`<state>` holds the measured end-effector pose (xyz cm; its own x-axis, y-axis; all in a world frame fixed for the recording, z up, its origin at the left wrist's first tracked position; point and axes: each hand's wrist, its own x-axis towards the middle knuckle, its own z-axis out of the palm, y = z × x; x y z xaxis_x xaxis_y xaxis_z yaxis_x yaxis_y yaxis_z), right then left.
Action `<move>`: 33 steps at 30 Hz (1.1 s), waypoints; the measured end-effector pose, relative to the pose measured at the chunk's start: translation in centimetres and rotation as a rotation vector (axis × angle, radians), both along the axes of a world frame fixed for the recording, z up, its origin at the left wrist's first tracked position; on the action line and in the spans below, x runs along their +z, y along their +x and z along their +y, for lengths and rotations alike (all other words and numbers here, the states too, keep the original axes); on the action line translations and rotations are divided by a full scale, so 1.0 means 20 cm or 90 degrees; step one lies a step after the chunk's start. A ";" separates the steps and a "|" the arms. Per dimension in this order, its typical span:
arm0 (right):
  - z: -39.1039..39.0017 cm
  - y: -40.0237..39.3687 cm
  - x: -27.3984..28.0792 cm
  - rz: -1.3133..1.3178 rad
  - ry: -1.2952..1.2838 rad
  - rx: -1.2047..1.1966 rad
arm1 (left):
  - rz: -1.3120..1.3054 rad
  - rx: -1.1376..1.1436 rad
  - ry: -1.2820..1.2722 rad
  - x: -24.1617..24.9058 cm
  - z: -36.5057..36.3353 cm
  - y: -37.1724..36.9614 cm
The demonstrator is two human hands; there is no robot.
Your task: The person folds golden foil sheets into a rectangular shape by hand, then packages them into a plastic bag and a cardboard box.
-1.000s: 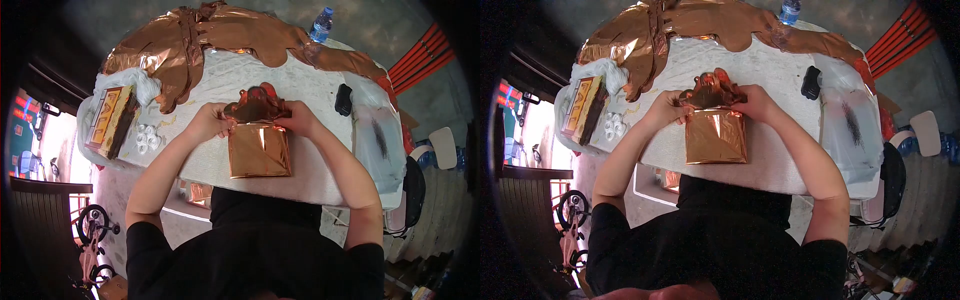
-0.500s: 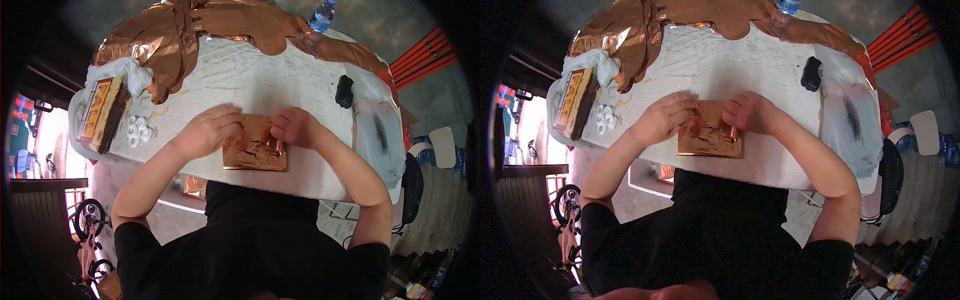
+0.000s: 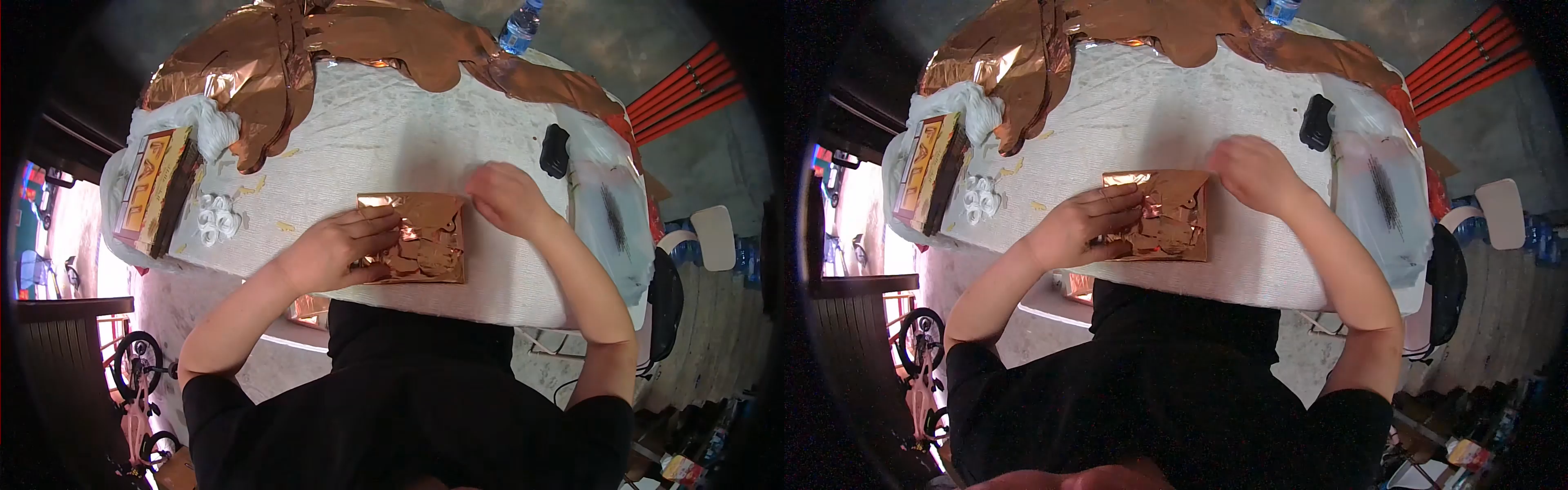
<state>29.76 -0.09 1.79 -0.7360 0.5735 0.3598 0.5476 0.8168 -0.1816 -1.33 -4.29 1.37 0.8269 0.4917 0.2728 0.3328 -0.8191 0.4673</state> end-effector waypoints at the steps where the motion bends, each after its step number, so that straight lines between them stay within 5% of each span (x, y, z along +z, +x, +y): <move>1: -0.01 0.00 0.01 0.064 -0.014 -0.046 | -0.001 -0.001 -0.002 0.00 0.00 0.00; 5: -0.14 -0.20 0.03 0.194 -0.155 -0.165 | 0.005 0.005 -0.004 -0.01 0.00 0.00; 7: -0.21 -0.30 0.01 0.118 -0.113 -0.105 | 0.015 0.006 -0.007 -0.01 -0.01 0.00; 8: -0.24 -0.32 0.00 0.052 -0.216 -0.112 | 0.010 0.004 -0.011 0.00 -0.01 0.00; 25: -0.32 -0.31 -0.09 -0.048 -0.138 -0.115 | 0.074 0.006 -0.015 0.06 -0.08 -0.06; 28: -0.31 -0.31 -0.10 -0.056 -0.133 -0.117 | 0.048 0.014 -0.096 0.06 -0.08 -0.15; 30: -0.31 -0.30 -0.10 -0.059 -0.128 -0.118 | -0.105 0.109 -0.444 0.06 -0.06 -0.26; 33: -0.31 -0.30 -0.11 -0.071 -0.127 -0.119 | -0.184 0.250 -0.474 0.01 0.00 -0.31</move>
